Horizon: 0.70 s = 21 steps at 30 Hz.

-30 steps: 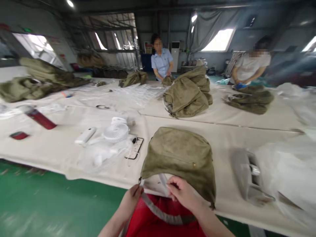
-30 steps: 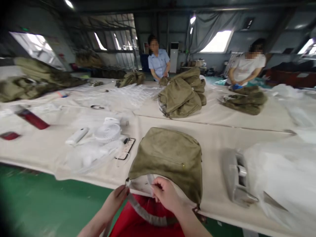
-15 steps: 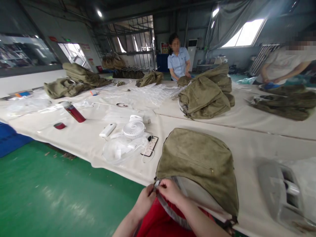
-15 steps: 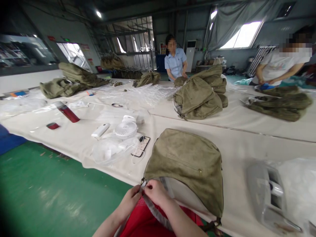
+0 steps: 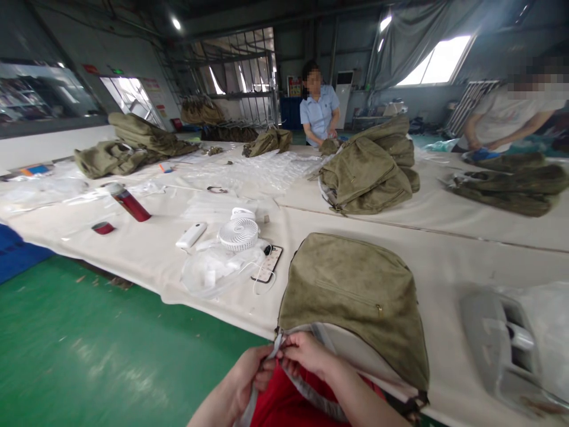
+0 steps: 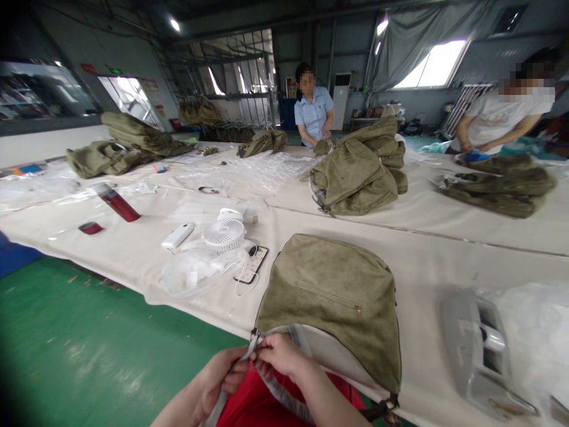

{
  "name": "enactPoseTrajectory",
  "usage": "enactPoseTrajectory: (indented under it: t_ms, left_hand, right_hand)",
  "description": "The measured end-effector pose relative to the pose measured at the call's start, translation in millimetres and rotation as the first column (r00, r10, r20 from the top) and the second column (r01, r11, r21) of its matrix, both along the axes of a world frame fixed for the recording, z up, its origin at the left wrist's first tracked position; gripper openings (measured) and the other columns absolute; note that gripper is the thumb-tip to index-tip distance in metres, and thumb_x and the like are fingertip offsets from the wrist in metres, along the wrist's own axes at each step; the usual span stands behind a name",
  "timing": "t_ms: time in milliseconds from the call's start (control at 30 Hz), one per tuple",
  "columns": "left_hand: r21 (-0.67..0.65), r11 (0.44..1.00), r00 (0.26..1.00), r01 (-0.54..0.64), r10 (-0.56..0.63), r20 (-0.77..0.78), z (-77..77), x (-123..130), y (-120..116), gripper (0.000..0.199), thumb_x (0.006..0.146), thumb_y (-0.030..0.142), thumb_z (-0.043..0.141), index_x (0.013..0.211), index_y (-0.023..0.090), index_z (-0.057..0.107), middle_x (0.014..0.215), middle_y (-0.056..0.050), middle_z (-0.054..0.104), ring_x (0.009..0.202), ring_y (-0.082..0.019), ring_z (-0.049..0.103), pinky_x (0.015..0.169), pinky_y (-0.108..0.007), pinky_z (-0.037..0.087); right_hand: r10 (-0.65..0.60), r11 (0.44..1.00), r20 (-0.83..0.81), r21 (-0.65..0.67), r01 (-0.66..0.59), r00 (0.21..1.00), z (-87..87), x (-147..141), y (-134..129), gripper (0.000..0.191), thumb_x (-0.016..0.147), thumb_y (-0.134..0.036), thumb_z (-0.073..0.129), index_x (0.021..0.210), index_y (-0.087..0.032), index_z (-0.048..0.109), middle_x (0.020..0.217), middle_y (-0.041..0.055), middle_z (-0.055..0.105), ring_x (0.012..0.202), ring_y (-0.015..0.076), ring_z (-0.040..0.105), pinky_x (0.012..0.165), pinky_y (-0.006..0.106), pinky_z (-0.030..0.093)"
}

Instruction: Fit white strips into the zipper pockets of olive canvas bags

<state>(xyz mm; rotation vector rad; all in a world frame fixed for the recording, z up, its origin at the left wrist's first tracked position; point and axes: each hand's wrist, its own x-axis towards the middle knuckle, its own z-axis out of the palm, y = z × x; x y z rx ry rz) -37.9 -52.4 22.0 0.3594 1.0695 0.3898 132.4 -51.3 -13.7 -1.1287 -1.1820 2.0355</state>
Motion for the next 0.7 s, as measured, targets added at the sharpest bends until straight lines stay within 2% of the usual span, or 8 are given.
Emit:
enactPoseTrajectory:
  t_ms: [167,267,367,467,533,567,633,700]
  left_hand:
    - [-0.376,0.923,0.832,-0.079,0.269,0.485,6.8,-1.5,-16.5,0.007,0.085,0.015,0.051,0.079,0.01,0.051,0.049,0.011,0.026,0.033,0.001,0.02,0.033,-0.009,0.012]
    - [-0.413,0.902,0.766,-0.125,0.352,0.538,2.5,-1.8,-24.7,0.006,0.083,0.012,0.053,0.078,0.01,0.051,0.049,0.011,0.026,0.033,0.001,0.024,0.033,-0.008,0.014]
    - [-0.327,0.931,0.815,-0.163,0.314,0.488,-0.2,0.1,-27.9,0.007,0.082,0.014,0.056,0.077,0.011,0.052,0.048,0.012,0.025,0.032,0.001,0.02,0.033,-0.009,0.012]
    - [-0.088,0.986,0.946,-0.144,0.163,0.281,1.2,8.2,-28.3,0.015,0.084,0.026,0.054,0.076,0.013,0.055,0.046,0.011,0.024,0.033,-0.001,0.013,0.034,-0.014,0.011]
    - [0.183,0.981,0.998,-0.058,0.06,-0.002,3.8,15.7,-28.9,0.027,0.087,0.036,0.048,0.074,0.014,0.056,0.044,0.009,0.027,0.034,-0.004,0.016,0.035,-0.017,0.015]
    - [0.34,0.94,0.983,0.032,0.031,-0.179,5.3,19.0,-29.5,0.031,0.089,0.039,0.044,0.072,0.015,0.056,0.044,0.007,0.033,0.036,-0.006,0.023,0.038,-0.018,0.021]
    - [0.57,0.756,0.846,0.321,0.041,-0.531,8.2,23.5,-31.3,0.032,0.091,0.034,0.039,0.073,0.016,0.059,0.054,0.001,0.051,0.048,-0.01,0.044,0.05,-0.02,0.034]
    - [0.551,0.56,0.616,0.619,0.089,-0.783,9.4,24.7,-34.0,0.028,0.091,0.025,0.037,0.078,0.018,0.061,0.074,-0.005,0.064,0.067,-0.015,0.057,0.065,-0.024,0.04]
  right_hand:
    - [0.024,0.999,-0.008,-0.042,-0.025,1.0,0.5,-4.4,0.0,0.007,0.07,-0.022,0.059,0.07,-0.016,0.064,0.056,-0.0028,0.059,0.044,0.0086,0.049,0.049,0.021,0.04]
    - [0.035,0.998,0.015,-0.05,-0.034,0.999,3.5,-6.4,1.0,0.011,0.07,-0.026,0.062,0.068,-0.016,0.064,0.056,-0.002,0.059,0.045,0.0096,0.051,0.049,0.021,0.042]
    - [0.044,0.999,0.142,-0.035,-0.039,0.989,7.6,-7.9,2.3,0.014,0.071,-0.031,0.065,0.069,-0.017,0.066,0.057,-0.0004,0.061,0.047,0.0115,0.054,0.049,0.022,0.043]
    - [0.003,0.997,0.35,0.073,-0.031,0.937,9.8,-6.8,2.6,0.01,0.073,-0.027,0.063,0.072,-0.018,0.067,0.06,0.002,0.065,0.046,0.0115,0.054,0.046,0.021,0.04]
    - [-0.023,0.989,0.434,0.143,-0.044,0.901,9.3,-3.2,2.3,0.012,0.074,-0.024,0.059,0.071,-0.017,0.067,0.061,0.0033,0.066,0.046,0.0113,0.054,0.044,0.02,0.038]
    - [-0.02,0.985,0.452,0.164,-0.061,0.892,8.8,-0.5,2.1,0.013,0.075,-0.023,0.057,0.071,-0.017,0.068,0.061,0.0035,0.066,0.047,0.0114,0.054,0.044,0.019,0.038]
    - [0.006,0.983,0.45,0.16,-0.087,0.893,9.1,5.4,1.8,0.015,0.075,-0.025,0.057,0.071,-0.016,0.068,0.059,0.0029,0.065,0.048,0.0116,0.056,0.045,0.019,0.039]
    - [0.019,0.994,0.399,0.094,-0.062,0.917,12.6,10.0,1.9,0.021,0.079,-0.032,0.055,0.072,-0.016,0.066,0.059,0.0023,0.065,0.045,0.0107,0.055,0.043,0.019,0.039]
